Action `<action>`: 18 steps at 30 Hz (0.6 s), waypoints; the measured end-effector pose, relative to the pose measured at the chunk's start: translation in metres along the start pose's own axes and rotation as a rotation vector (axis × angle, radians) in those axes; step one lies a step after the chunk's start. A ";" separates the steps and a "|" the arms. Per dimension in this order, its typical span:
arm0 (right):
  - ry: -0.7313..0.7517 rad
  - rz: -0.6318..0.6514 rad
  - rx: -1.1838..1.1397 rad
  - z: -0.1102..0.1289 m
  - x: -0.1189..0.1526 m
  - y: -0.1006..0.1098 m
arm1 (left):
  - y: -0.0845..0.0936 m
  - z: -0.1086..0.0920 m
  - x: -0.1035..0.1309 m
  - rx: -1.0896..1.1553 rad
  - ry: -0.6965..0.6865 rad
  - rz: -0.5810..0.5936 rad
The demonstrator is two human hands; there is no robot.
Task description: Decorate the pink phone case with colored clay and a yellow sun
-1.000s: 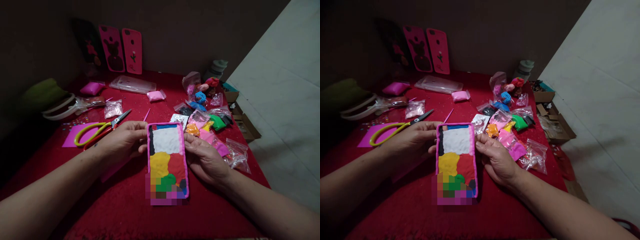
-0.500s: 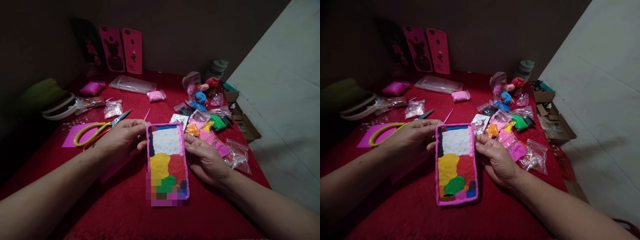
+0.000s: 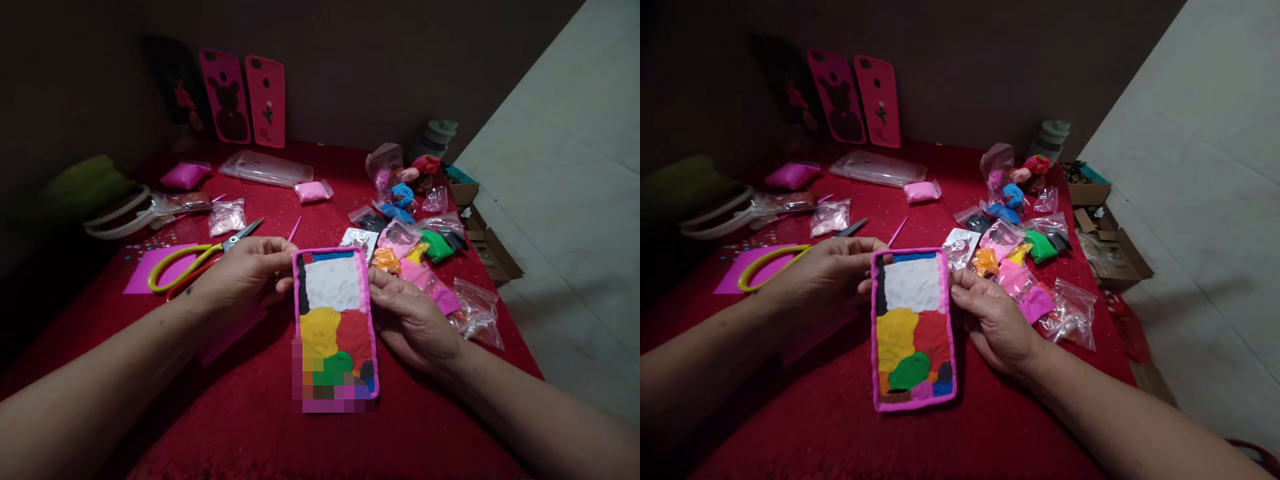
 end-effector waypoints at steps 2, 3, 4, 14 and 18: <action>0.001 -0.004 0.001 0.000 0.000 0.000 | 0.000 0.000 -0.001 -0.011 0.011 0.017; 0.001 -0.008 0.003 0.000 -0.001 0.000 | 0.000 0.000 -0.001 -0.008 0.015 0.024; 0.002 -0.010 0.005 0.000 -0.001 0.000 | 0.001 0.000 -0.001 -0.002 0.018 0.030; -0.011 -0.041 0.025 0.000 0.001 0.000 | 0.006 0.004 -0.005 0.011 0.010 0.068; -0.013 -0.071 0.041 -0.001 0.000 0.000 | 0.003 0.003 -0.002 0.005 0.020 0.075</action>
Point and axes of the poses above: each hand's wrist, its own x-axis away from the middle knuckle, its own y-axis out of the back of the hand, z = x × y, the point moved 1 cm from there along -x, towards the middle knuckle, and after that the axes turned 11 degrees about -y, right-handed, at the moved point
